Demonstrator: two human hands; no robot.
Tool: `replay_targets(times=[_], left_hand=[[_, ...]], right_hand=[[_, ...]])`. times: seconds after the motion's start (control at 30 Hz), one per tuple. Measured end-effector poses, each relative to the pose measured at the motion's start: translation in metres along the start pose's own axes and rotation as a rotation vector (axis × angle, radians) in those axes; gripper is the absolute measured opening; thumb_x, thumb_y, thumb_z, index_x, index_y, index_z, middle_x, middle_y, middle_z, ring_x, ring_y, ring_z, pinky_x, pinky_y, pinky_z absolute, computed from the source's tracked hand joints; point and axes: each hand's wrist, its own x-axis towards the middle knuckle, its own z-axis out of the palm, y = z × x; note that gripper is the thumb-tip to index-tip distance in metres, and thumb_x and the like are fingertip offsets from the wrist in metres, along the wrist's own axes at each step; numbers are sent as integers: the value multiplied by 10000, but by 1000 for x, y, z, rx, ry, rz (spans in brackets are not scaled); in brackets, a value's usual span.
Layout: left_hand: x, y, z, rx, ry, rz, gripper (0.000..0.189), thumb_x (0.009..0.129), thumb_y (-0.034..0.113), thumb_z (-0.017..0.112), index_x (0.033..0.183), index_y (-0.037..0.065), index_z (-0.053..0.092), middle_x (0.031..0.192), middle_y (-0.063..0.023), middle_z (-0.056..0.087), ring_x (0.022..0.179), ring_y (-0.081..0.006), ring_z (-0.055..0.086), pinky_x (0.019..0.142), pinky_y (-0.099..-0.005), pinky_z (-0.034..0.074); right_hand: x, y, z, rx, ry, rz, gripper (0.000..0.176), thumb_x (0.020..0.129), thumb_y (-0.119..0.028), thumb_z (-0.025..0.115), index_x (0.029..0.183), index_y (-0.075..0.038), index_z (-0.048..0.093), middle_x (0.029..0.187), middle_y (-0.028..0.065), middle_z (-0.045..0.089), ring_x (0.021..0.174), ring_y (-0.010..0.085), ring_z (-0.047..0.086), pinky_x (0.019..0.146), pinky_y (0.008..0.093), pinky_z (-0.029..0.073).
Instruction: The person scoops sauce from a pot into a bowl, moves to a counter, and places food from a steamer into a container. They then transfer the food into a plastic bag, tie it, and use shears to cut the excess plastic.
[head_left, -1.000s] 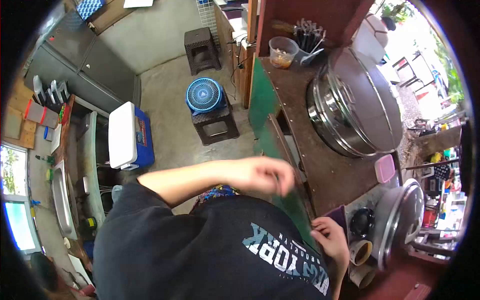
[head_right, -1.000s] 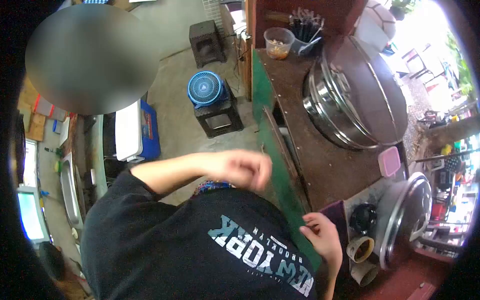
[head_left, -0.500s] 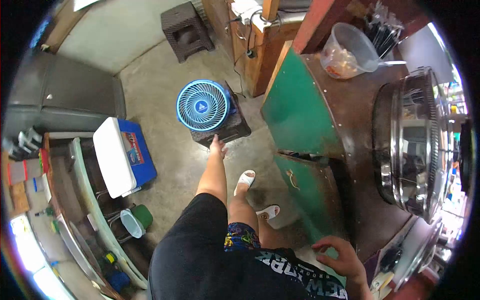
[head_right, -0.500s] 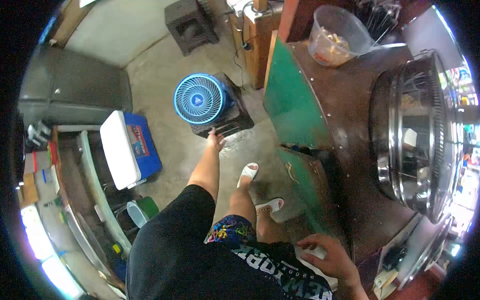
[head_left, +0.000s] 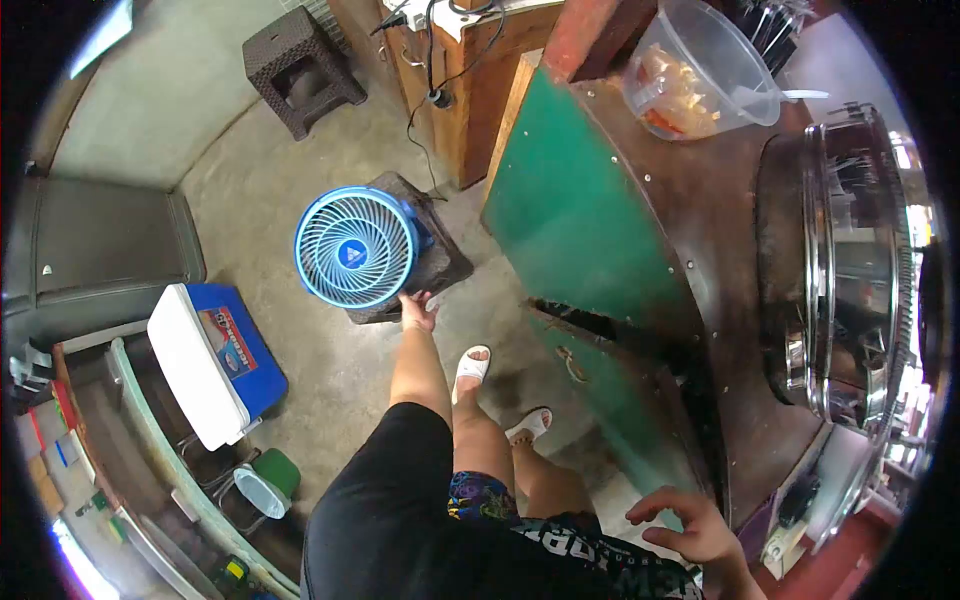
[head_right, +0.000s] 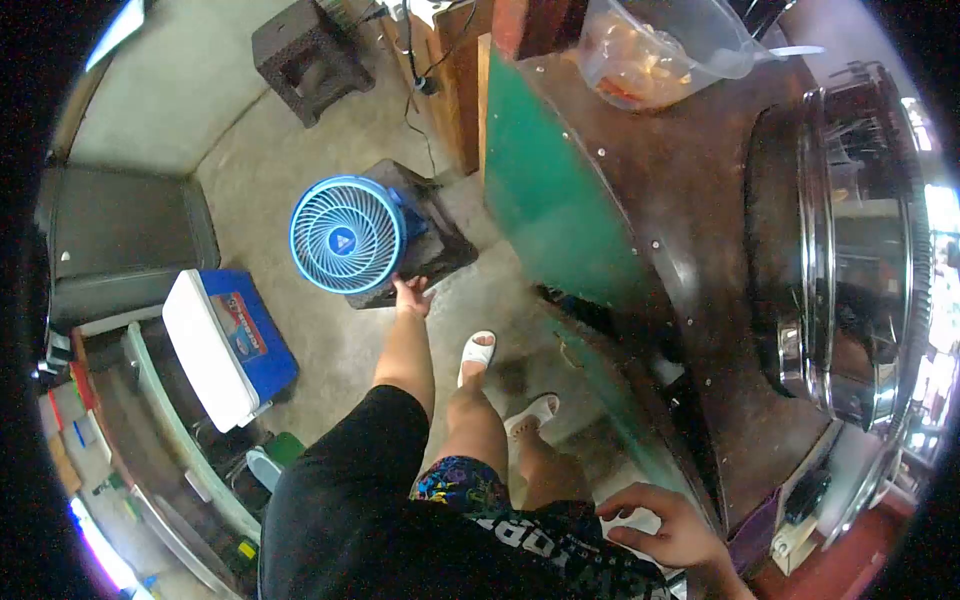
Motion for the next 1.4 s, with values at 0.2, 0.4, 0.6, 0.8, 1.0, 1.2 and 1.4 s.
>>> replay_targets(times=[0.2,0.4,0.6,0.8,1.0,1.2,1.4], left_hand=[[-39,-62,-44,182,10,-76,629,890,651,386,1234,132,475,1197,-28,505,952,-198,514,852,-516,414],[-138,-71,-57,1485,-464,-139,387,858,452,532,1177,235,564,1106,-71,596,1079,-302,544,809,-500,489],[-318,93,46,1673,-796,1591,547,630,199,763,1124,86,559,1069,-148,565,1065,-355,517,890,-462,420],[-250,198,96,2127,-295,891,1239,471,376,899,1456,365,148,1381,-193,367,1315,-398,335,1018,-588,324],[-267,184,104,2226,-176,818,1295,444,306,919,1451,402,111,1340,-164,385,1222,-389,437,961,-539,426],[-277,169,94,2178,-108,878,1266,478,240,913,1452,385,118,1406,-192,300,1247,-426,378,968,-502,449],[-276,170,93,2161,-106,836,1266,494,205,911,1449,401,103,1447,-193,240,1269,-426,363,983,-503,440]], right_hand=[[-3,-1,-2,-41,18,3,277,796,-106,719,1058,-55,649,1016,73,661,929,181,616,812,306,479],[-15,-17,4,-194,68,-37,260,826,-153,687,1051,-33,636,986,111,651,922,214,624,813,330,480],[-48,-35,9,-399,192,-146,283,800,-141,692,1060,-43,638,992,131,635,905,264,623,802,341,481],[-88,10,11,-305,-115,38,431,762,-145,729,1164,-82,587,1017,132,625,922,232,609,792,343,491],[-127,128,42,-212,-179,100,323,853,-127,635,1172,-107,587,973,133,650,840,187,586,752,336,485],[-141,105,46,-378,500,162,113,838,-122,638,849,-10,630,663,100,581,631,155,513,570,338,408],[-138,106,55,-334,557,225,175,852,-177,634,838,-4,608,728,187,572,654,290,542,601,382,421]])
